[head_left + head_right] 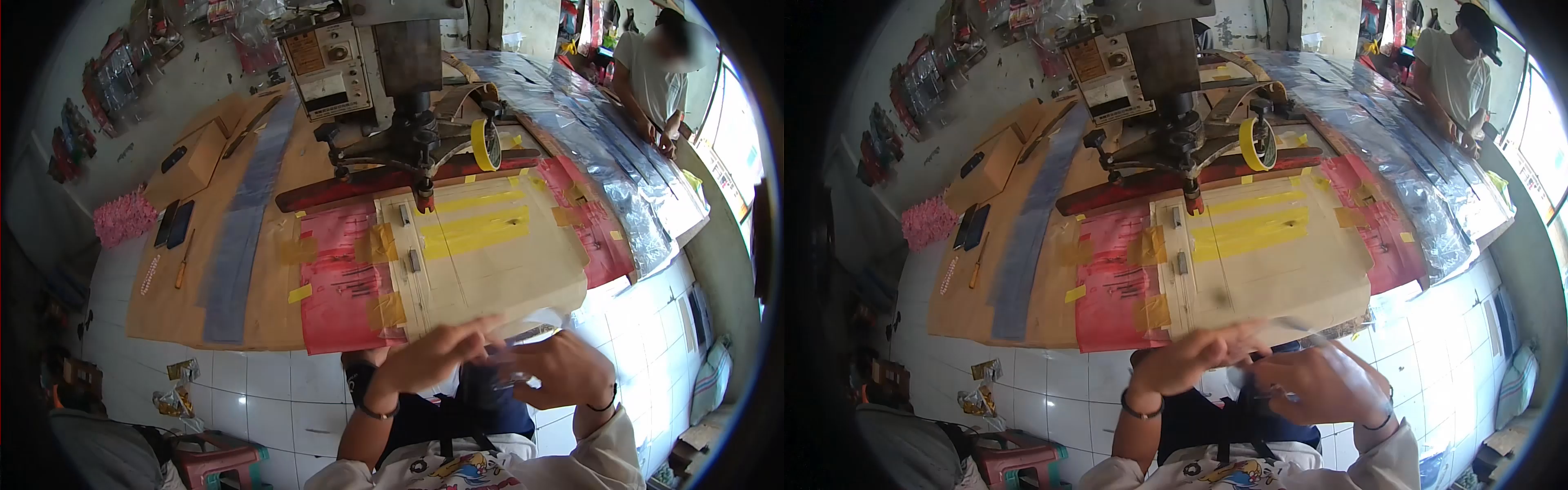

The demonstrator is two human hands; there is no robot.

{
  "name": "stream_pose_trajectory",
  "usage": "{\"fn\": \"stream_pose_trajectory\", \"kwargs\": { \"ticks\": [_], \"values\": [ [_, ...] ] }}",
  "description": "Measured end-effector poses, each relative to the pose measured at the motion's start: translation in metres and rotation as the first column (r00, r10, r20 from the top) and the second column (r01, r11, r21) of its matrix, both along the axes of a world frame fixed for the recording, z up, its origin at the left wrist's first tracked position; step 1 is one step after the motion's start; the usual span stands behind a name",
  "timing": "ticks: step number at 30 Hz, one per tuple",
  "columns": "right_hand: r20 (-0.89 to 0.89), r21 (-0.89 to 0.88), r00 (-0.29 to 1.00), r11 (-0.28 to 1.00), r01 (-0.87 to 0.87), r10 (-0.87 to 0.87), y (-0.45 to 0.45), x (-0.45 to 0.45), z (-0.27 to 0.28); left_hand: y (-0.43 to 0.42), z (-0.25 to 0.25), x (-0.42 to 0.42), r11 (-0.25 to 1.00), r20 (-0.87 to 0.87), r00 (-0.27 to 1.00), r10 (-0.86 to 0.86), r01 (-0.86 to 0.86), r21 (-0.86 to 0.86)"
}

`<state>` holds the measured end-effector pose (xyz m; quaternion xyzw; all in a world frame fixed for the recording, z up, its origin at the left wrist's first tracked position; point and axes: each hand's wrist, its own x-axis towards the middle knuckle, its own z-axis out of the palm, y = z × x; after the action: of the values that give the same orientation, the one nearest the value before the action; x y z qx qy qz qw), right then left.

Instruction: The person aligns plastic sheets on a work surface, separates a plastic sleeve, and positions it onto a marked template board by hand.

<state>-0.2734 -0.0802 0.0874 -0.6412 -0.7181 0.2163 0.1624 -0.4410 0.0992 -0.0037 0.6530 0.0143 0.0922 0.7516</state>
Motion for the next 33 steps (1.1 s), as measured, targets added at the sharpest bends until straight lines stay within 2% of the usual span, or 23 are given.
{"fn": "stream_pose_trajectory", "kwargs": {
  "ticks": [1, 2, 4, 5, 6, 7, 8, 10, 11, 12, 14, 15, 16, 17, 19, 20, 22, 23, 24, 26, 27, 30, 33],
  "values": [
    [0.043, -0.071, 0.999, 0.997, -0.011, 0.014, 0.002, -0.004, -0.005, -0.009, -0.002, -0.001, 0.994, 0.005, 0.995, -0.1, 0.1, -0.051],
    [0.047, -0.212, 0.999, 0.977, 0.007, 0.003, 0.005, -0.008, 0.002, -0.014, 0.002, -0.002, 0.991, -0.031, 0.991, -0.132, 0.131, -0.028],
    [-0.067, -0.072, 0.989, 0.988, -0.14, 0.135, 0.002, 0.001, -0.034, -0.024, 0.015, -0.003, 0.979, -0.109, 0.974, -0.201, 0.203, 0.012],
    [-0.066, -0.083, 0.984, 0.981, -0.173, 0.168, 0.001, 0.001, -0.042, -0.029, 0.006, -0.001, 0.989, -0.031, 0.991, -0.129, 0.131, 0.075],
    [-0.259, 0.007, 0.958, 0.992, -0.124, 0.122, -0.001, -0.005, -0.051, -0.036, -0.003, 0.0, 0.99, 0.055, 0.997, -0.061, 0.053, 0.134],
    [-0.26, 0.011, 0.952, 0.987, -0.163, 0.16, -0.001, -0.003, -0.052, -0.038, -0.01, 0.002, 0.982, 0.147, 0.989, 0.003, -0.031, 0.187],
    [-0.261, 0.015, 0.945, 0.98, -0.2, 0.197, 0.003, -0.004, -0.049, -0.036, -0.015, 0.002, 0.959, 0.147, 0.989, -0.023, -0.019, 0.282],
    [-0.129, -0.214, 0.984, 0.966, -0.145, 0.12, -0.007, 0.007, -0.054, -0.039, -0.017, 0.004, 1.0, 0.164, 0.986, 0.009, -0.012, 0.016],
    [-0.219, -0.096, 0.975, 0.994, -0.051, 0.029, -0.01, 0.01, -0.053, -0.041, -0.018, 0.004, 0.993, 0.169, 0.985, 0.029, -0.009, -0.118],
    [-0.316, 0.014, 0.948, 0.998, 0.055, -0.047, -0.012, 0.012, -0.05, -0.039, -0.016, 0.006, 0.99, 0.263, 0.957, 0.12, -0.094, -0.108],
    [-0.524, 0.19, 0.838, 0.938, 0.291, -0.154, -0.016, 0.014, -0.044, -0.04, -0.021, 0.0, 0.963, 0.118, 0.958, 0.261, -0.25, -0.101],
    [-0.621, 0.262, 0.756, 0.853, 0.451, -0.209, -0.011, 0.008, -0.04, -0.039, -0.018, -0.003, 0.943, 0.046, 0.944, 0.327, -0.322, -0.088],
    [-0.71, 0.321, 0.667, 0.738, 0.594, -0.228, -0.006, 0.002, -0.035, -0.038, -0.012, -0.007, 0.933, 0.062, 0.935, 0.349, -0.353, 0.07],
    [-0.683, 0.372, 0.694, 0.709, 0.599, -0.229, -0.003, 0.008, -0.038, -0.041, -0.004, -0.01, 0.92, 0.032, 0.932, 0.361, -0.361, 0.151],
    [-0.8, 0.291, 0.575, 0.727, 0.622, -0.172, 0.005, 0.006, -0.031, -0.045, 0.008, -0.011, 0.876, -0.021, 0.921, 0.389, -0.363, 0.316],
    [-0.83, 0.265, 0.54, 0.756, 0.598, -0.136, 0.011, 0.006, -0.03, -0.053, -0.001, -0.004, 0.77, 0.142, 0.863, 0.484, -0.497, 0.399],
    [-0.891, 0.23, 0.45, 0.794, 0.563, -0.061, 0.025, 0.006, -0.031, -0.059, -0.011, -0.006, 0.573, 0.172, 0.827, 0.535, -0.505, 0.646],
    [-0.904, 0.189, 0.421, 0.81, 0.554, -0.077, 0.03, 0.01, -0.029, -0.062, -0.017, -0.007, 0.45, 0.194, 0.806, 0.559, -0.491, 0.746],
    [-0.915, 0.147, 0.391, 0.826, 0.545, -0.095, 0.035, 0.015, -0.028, -0.065, -0.025, -0.006, 0.4, 0.252, 0.782, 0.571, -0.532, 0.746],
    [-0.952, 0.083, 0.29, 0.831, 0.55, -0.097, 0.05, 0.022, -0.03, -0.072, -0.035, -0.013, 0.354, 0.212, 0.776, 0.595, -0.489, 0.798],
    [-0.944, 0.062, 0.305, 0.837, 0.544, -0.128, 0.056, 0.024, -0.029, -0.074, -0.035, -0.015, 0.33, 0.192, 0.771, 0.607, -0.465, 0.822],
    [-0.924, 0.035, 0.337, 0.838, 0.545, -0.181, 0.071, 0.031, -0.024, -0.076, -0.03, -0.025, 0.398, 0.138, 0.773, 0.619, -0.46, 0.794],
    [-0.923, 0.076, 0.352, 0.819, 0.568, -0.158, 0.088, 0.039, -0.026, -0.071, -0.03, -0.033, 0.574, -0.069, 0.812, 0.579, -0.345, 0.743]
  ]
}}
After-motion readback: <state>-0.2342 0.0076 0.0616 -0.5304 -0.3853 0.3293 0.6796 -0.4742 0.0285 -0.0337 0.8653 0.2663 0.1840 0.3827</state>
